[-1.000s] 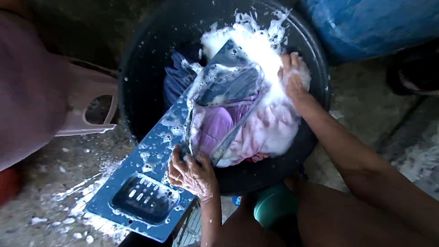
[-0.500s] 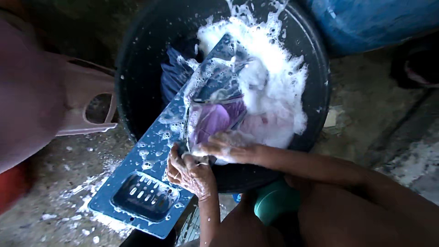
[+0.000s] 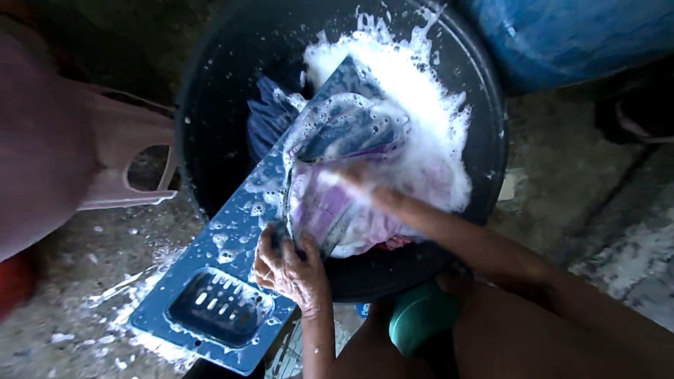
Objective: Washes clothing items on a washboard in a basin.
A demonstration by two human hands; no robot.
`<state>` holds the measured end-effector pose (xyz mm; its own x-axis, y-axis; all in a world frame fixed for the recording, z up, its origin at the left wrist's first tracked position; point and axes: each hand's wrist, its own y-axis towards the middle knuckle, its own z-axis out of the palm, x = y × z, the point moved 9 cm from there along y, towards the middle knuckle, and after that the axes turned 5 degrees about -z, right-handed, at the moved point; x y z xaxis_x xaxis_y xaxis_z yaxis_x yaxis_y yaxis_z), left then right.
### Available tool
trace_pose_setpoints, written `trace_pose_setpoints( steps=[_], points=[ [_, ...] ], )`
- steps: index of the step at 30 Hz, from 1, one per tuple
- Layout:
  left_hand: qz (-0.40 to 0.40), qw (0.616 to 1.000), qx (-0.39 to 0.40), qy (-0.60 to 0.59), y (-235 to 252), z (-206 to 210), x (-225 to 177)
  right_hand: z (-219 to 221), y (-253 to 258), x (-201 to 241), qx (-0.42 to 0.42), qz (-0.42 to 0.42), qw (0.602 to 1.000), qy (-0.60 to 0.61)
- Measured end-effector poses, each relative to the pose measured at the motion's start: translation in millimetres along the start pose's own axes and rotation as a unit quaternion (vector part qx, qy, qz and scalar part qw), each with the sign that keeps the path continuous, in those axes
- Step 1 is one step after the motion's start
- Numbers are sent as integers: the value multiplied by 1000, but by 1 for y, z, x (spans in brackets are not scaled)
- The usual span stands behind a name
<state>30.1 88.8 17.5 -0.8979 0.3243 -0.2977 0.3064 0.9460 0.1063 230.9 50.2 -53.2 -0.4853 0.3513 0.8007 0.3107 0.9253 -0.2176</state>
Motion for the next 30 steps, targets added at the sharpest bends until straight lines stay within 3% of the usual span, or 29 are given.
trace_pose_setpoints(
  steps=[3, 4, 6, 8, 11, 13, 14, 16, 18, 21, 23, 26, 28, 30],
  points=[
    [-9, 994, 26, -103, 11, -14, -13, -92, 10, -89, -121, 131, 967, -183],
    [-11, 991, 24, -132, 14, -22, -16, -115, 11, -101, -135, 175, 958, -181],
    [-23, 990, -2, -140, 15, -38, -10, -134, 16, -84, -191, 191, 957, -110],
    [-51, 996, -5, -75, 7, -45, 9, -116, 20, -24, -208, 125, 970, -34],
    [-42, 998, -42, 1, -15, -41, 35, -24, 12, 100, -91, -130, 987, -37],
    [-19, 997, -76, 12, -24, -37, 39, 44, -11, 148, 3, -313, 947, -68],
    [-21, 997, -78, 11, -25, -36, 39, 57, -16, 153, 11, -367, 928, -69],
    [-31, 997, -63, 13, -24, -31, 41, 46, 12, 124, -32, -322, 941, -97],
    [-36, 998, -58, 14, -22, -27, 41, 5, 59, 68, -88, -172, 967, -165],
    [-41, 997, -69, 20, -19, -28, 40, -60, 96, 17, -132, 0, 961, -243],
    [-50, 996, -71, 35, -20, -27, 37, -48, 72, 53, -137, -39, 969, -204],
    [-48, 996, -61, 39, -21, -26, 38, 34, -11, 142, -67, -278, 956, -69],
    [-41, 997, -49, 43, -23, -28, 41, 54, -32, 131, -25, -347, 936, -51],
    [-48, 997, -30, 55, -19, -31, 39, 25, -13, 74, -38, -270, 956, -104]
  ],
)
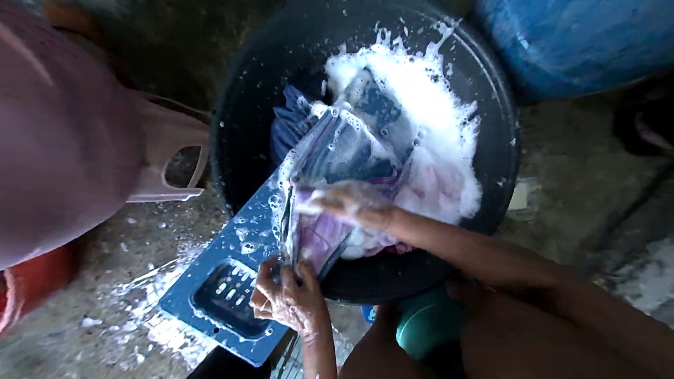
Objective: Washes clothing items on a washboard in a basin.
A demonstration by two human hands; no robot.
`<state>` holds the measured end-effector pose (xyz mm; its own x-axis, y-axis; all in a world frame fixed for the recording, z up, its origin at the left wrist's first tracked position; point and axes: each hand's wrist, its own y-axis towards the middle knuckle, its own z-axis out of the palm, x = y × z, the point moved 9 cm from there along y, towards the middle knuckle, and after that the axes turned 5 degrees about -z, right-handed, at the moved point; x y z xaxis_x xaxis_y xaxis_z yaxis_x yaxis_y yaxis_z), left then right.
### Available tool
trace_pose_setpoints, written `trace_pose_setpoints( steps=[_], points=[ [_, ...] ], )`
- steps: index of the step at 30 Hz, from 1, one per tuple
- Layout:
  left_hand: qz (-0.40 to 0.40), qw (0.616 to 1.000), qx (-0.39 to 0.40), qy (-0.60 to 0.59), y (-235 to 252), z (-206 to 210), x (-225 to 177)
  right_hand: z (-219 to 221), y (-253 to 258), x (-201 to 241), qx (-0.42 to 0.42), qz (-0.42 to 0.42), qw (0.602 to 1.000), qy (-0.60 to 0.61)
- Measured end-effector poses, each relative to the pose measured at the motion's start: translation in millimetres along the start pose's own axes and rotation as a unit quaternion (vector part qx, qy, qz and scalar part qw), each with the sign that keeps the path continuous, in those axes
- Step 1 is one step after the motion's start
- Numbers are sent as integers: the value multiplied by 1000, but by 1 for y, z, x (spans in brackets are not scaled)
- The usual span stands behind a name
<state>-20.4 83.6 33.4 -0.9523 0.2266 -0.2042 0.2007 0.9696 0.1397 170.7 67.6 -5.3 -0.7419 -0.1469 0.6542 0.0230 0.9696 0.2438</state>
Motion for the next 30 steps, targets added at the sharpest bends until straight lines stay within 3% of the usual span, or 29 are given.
trace_pose_setpoints(
  steps=[3, 5, 9, 13, 16, 19, 22, 24, 26, 28, 30],
  points=[
    [-26, 992, 96, -75, 18, -9, -23, -57, -28, -124, 30, 309, 949, -58],
    [-30, 969, 172, -173, 42, -9, -52, -110, -44, -159, -57, 386, 918, -72],
    [58, 916, 221, -329, 106, -22, -157, -160, -57, -151, -219, 440, 870, 38],
    [285, 869, 193, -356, 143, -85, -269, -192, -68, -165, -301, 416, 854, 86],
    [366, 836, 216, -347, 143, -112, -296, -230, -86, -179, -393, 388, 828, 91],
    [413, 828, 201, -320, 124, -93, -271, -255, -101, -192, -466, 367, 798, 102],
    [389, 875, 180, -227, 87, -32, -194, -252, -97, -186, -481, 379, 788, 68],
    [316, 922, 164, -150, 61, 2, -126, -218, -70, -149, -401, 420, 813, 37],
    [232, 956, 143, -110, 37, 17, -73, -146, -28, -85, -254, 383, 888, 37],
    [177, 974, 109, -93, 16, 19, -48, -50, 3, -2, -67, 216, 973, 54],
    [158, 979, 82, -96, 7, 19, -37, 4, 9, 32, 3, 45, 999, -3]
  ],
)
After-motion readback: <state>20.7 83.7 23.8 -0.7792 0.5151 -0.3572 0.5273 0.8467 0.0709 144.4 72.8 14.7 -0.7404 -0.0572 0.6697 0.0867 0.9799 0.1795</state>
